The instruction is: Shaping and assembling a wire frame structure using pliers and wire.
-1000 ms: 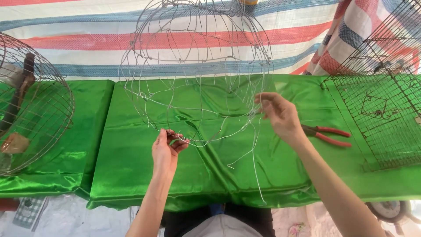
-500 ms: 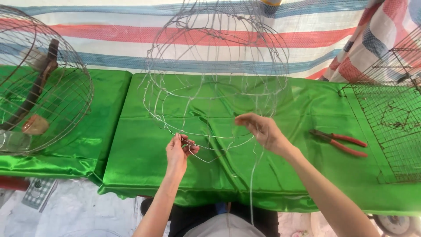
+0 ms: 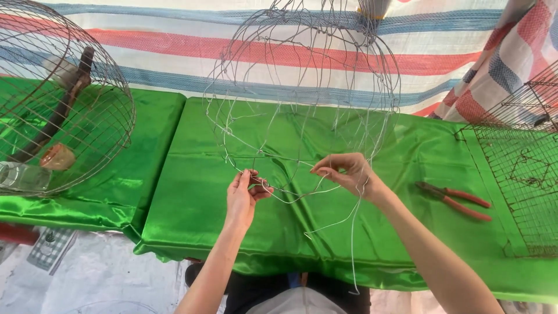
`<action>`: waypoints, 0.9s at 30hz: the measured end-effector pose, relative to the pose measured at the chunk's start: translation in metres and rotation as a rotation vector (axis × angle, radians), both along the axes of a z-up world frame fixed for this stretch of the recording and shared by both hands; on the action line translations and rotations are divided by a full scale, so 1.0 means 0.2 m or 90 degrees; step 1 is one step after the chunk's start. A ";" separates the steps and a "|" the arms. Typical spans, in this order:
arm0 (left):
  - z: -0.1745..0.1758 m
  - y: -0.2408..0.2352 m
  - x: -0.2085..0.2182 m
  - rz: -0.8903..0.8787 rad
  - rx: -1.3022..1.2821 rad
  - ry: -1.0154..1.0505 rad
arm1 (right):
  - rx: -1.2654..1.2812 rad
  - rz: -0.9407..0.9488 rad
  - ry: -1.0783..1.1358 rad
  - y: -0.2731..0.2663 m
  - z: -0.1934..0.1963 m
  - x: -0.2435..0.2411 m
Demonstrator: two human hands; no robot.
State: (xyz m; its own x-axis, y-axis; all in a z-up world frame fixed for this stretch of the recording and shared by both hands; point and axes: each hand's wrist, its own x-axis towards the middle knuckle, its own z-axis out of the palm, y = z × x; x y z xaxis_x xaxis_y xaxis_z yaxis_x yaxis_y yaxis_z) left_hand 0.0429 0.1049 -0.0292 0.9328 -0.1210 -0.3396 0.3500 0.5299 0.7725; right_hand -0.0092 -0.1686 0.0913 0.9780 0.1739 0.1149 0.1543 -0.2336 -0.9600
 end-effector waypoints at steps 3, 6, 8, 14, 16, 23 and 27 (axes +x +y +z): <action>0.10 0.00 -0.02 -0.034 -0.035 -0.038 | -0.003 -0.035 -0.030 -0.01 0.00 0.03; 0.12 -0.01 -0.01 -0.079 -0.092 -0.059 | -0.001 -0.074 -0.064 -0.04 -0.01 0.07; 0.11 -0.02 -0.01 -0.103 -0.123 -0.063 | 0.000 -0.091 -0.080 -0.05 0.00 0.09; 0.11 -0.08 -0.04 -0.121 -0.109 -0.076 | -0.003 -0.112 -0.106 -0.04 0.07 0.11; 0.09 -0.09 -0.03 -0.104 -0.122 -0.086 | -0.004 -0.113 -0.116 -0.04 0.09 0.12; 0.02 -0.11 0.00 -0.129 -0.131 -0.098 | -0.001 -0.114 -0.118 -0.03 0.08 0.13; 0.04 -0.12 0.00 -0.143 -0.160 -0.116 | -0.003 -0.118 -0.109 -0.04 0.08 0.13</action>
State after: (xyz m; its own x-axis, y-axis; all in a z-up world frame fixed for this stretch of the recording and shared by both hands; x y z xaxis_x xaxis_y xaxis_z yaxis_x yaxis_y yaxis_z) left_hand 0.0424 0.0810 -0.0220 0.9160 -0.3873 -0.1042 0.3476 0.6368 0.6883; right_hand 0.0165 -0.1772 0.1063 0.9597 -0.0058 0.2811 0.2685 -0.2778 -0.9224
